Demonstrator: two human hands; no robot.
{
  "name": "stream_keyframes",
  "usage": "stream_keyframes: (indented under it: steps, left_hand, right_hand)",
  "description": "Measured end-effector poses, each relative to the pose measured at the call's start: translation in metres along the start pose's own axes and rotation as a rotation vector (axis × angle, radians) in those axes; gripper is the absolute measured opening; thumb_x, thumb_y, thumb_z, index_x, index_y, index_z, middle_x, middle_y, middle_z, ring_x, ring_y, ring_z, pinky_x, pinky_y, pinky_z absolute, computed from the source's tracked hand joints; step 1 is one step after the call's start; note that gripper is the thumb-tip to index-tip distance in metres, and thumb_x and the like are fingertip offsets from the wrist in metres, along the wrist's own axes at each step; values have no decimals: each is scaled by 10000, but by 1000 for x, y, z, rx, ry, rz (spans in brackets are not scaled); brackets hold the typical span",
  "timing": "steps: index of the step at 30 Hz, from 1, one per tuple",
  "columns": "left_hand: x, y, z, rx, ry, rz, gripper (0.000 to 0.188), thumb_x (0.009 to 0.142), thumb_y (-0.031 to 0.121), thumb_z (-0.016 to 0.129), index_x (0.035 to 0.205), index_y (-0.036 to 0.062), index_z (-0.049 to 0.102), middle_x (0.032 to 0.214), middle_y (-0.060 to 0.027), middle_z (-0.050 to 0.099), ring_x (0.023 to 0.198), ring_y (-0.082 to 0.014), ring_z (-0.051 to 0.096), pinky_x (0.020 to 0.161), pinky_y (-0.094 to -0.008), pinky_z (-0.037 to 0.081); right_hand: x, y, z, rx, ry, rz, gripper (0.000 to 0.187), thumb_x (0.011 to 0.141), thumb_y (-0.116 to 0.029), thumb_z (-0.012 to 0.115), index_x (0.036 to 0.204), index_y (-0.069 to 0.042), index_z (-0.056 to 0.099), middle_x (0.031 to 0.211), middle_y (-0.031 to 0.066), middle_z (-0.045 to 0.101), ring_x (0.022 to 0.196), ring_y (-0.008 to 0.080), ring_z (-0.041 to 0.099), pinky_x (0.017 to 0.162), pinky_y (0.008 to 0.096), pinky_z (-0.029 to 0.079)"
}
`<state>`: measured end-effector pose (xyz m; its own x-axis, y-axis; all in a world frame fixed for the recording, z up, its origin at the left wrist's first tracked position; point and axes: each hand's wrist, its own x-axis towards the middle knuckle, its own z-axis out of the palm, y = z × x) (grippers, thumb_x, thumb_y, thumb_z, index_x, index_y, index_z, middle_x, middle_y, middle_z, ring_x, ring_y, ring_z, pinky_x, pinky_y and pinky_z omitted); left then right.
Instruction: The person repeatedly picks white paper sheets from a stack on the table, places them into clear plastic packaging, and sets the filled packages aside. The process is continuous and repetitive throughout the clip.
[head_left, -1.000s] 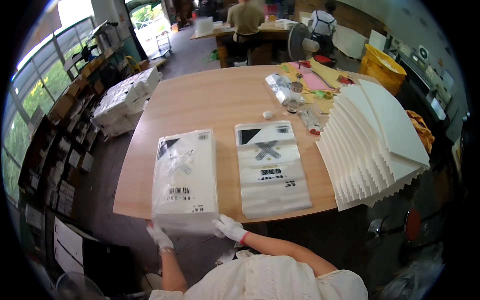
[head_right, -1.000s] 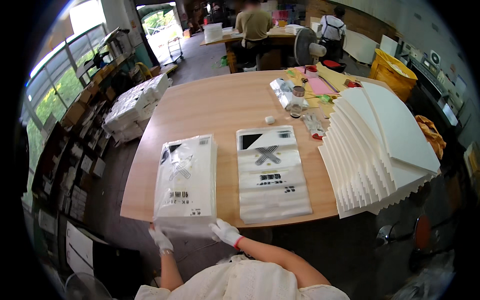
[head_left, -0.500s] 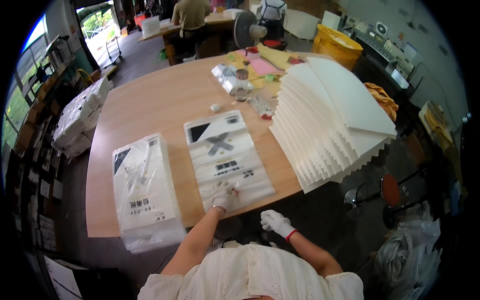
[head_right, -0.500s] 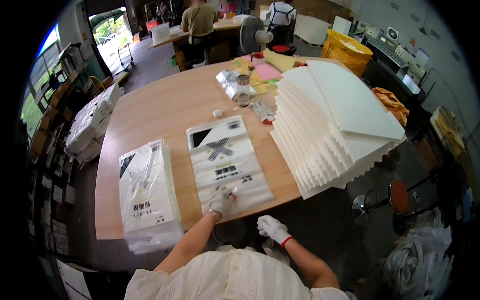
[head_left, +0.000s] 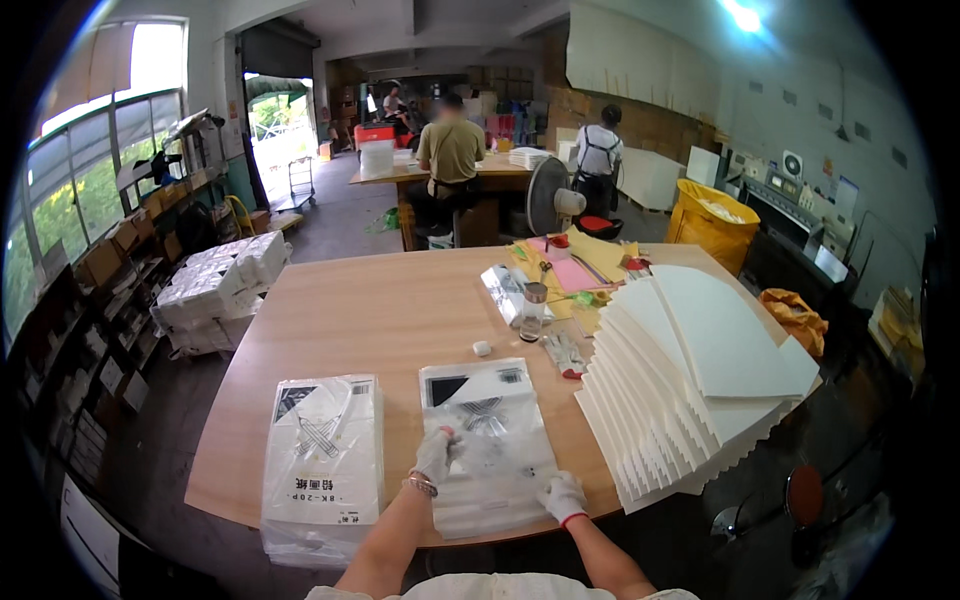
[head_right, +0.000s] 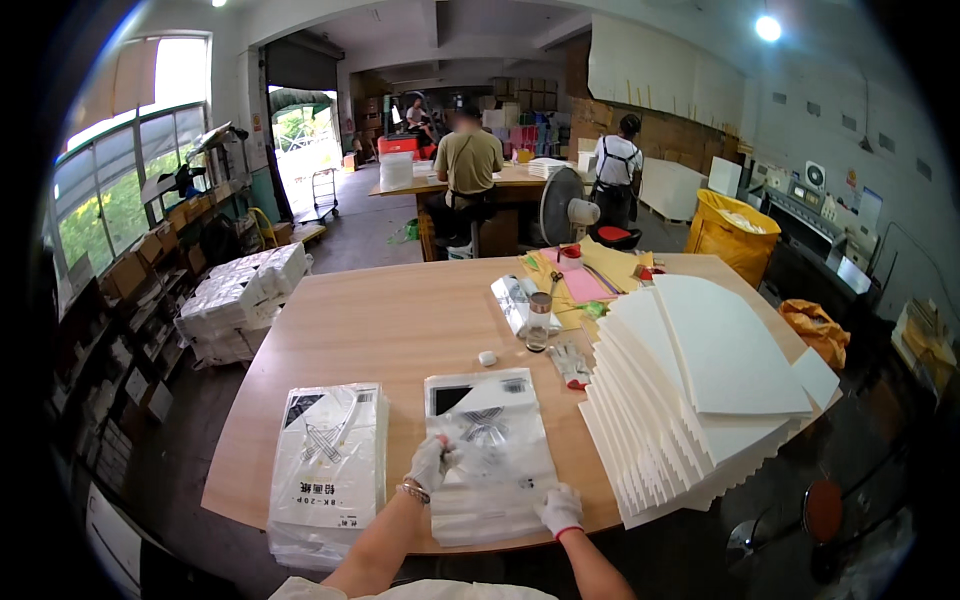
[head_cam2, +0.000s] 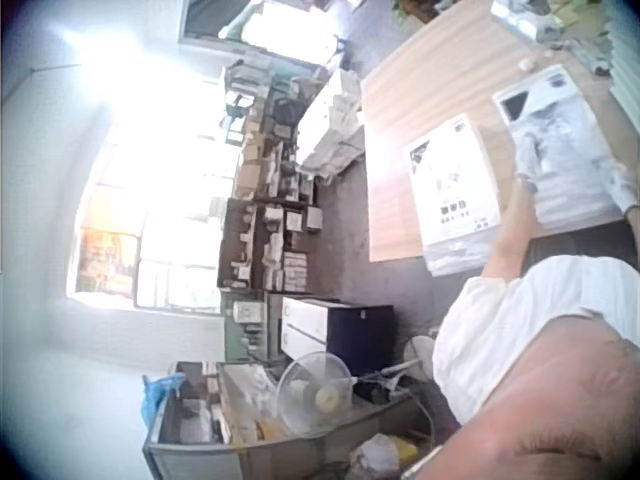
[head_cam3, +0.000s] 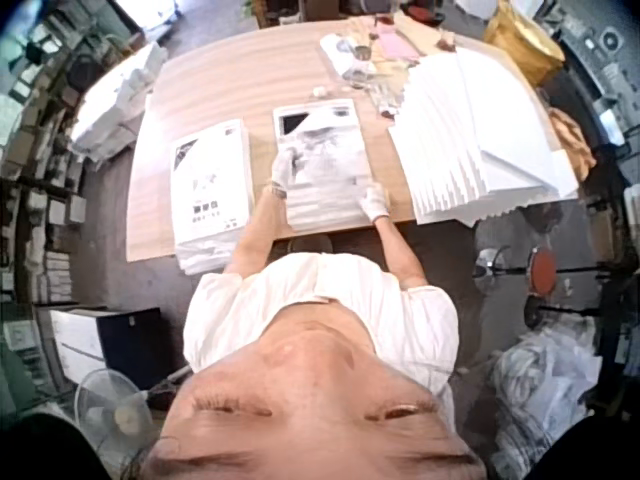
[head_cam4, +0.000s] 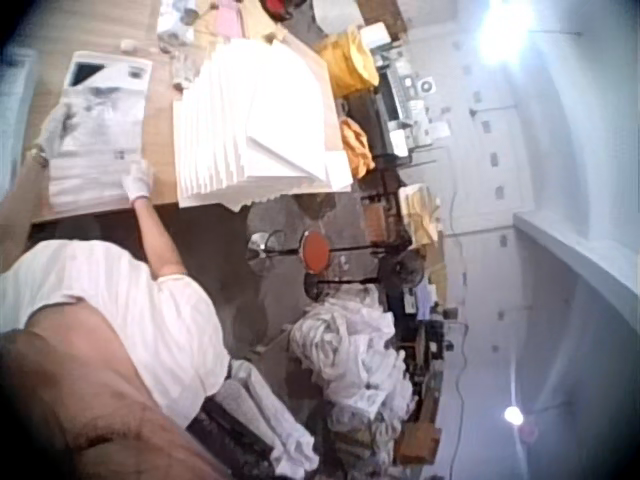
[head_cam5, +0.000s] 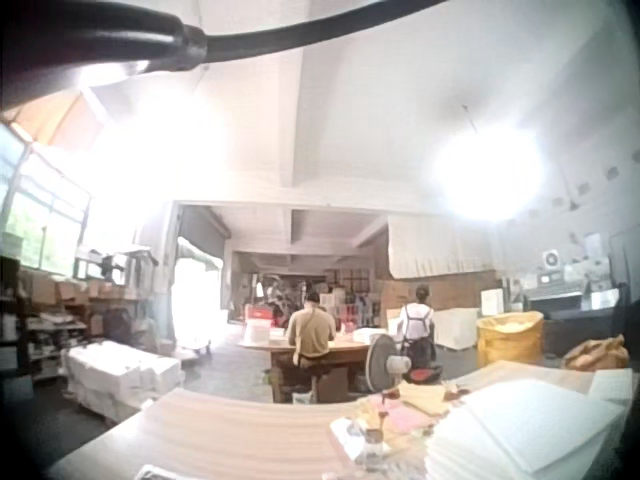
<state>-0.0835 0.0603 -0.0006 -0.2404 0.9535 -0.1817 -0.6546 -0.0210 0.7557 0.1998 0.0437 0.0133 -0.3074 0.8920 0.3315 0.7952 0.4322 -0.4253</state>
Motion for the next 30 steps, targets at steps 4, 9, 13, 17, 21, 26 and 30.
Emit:
stream_keyframes:
  steps: [4, 9, 13, 17, 21, 26, 30]
  left_hand:
    - [4, 10, 59, 573, 18, 5, 117, 845, 110, 546, 941, 74, 603, 809, 10, 549, 696, -95, 488, 623, -253, 431]
    - [-47, 55, 149, 959, -164, 110, 225, 817, 155, 558, 1024, 79, 608, 909, -41, 615, 791, -124, 555, 672, -274, 451]
    - [-30, 30, 89, 1428, -152, 657, 407, 782, 23, 571, 1184, 43, 507, 788, -30, 626, 702, -160, 556, 612, -288, 454]
    - [-95, 75, 136, 1595, -64, 1108, 461, 752, 39, 646, 1182, -2, 485, 898, -111, 620, 831, -259, 589, 740, -352, 476]
    - [-114, 78, 157, 1330, -208, 914, 487, 718, 4, 674, 1168, 2, 488, 941, -114, 619, 861, -234, 607, 761, -342, 483]
    - [-137, 60, 208, 1008, -611, 522, 368, 811, 26, 607, 1166, 22, 510, 977, -89, 624, 901, -199, 605, 812, -328, 478]
    - [-148, 49, 277, 361, -917, -41, 282, 913, 164, 526, 1157, 26, 498, 1099, -104, 576, 1044, -179, 554, 947, -347, 427]
  right_hand:
    - [42, -43, -3, 334, -26, -177, 271, 795, -167, 597, 1030, -35, 575, 1004, 197, 576, 934, 350, 559, 851, 398, 439]
    - [36, -23, 84, 26, -260, 35, 287, 841, -171, 549, 1102, -54, 569, 1100, 185, 578, 1012, 328, 553, 893, 401, 424]
    - [26, -72, -50, 473, -313, -376, 265, 856, -205, 564, 1054, -34, 605, 1076, 166, 603, 1017, 306, 570, 873, 389, 446]
    - [33, -50, -264, 353, 10, -398, 297, 832, -111, 608, 1116, -39, 562, 1116, 143, 575, 1077, 290, 535, 925, 365, 424]
    - [76, 9, -369, -471, 378, -295, 566, 830, -271, 615, 1318, -94, 389, 1124, 166, 577, 1024, 347, 555, 866, 387, 452]
    - [111, 81, -403, -288, 303, -220, 364, 863, -272, 569, 1192, -130, 504, 948, 154, 636, 874, 298, 619, 742, 374, 491]
    - [106, 19, -407, -485, 340, -79, 209, 861, -197, 538, 1037, -90, 572, 887, 129, 636, 789, 269, 621, 653, 366, 491]
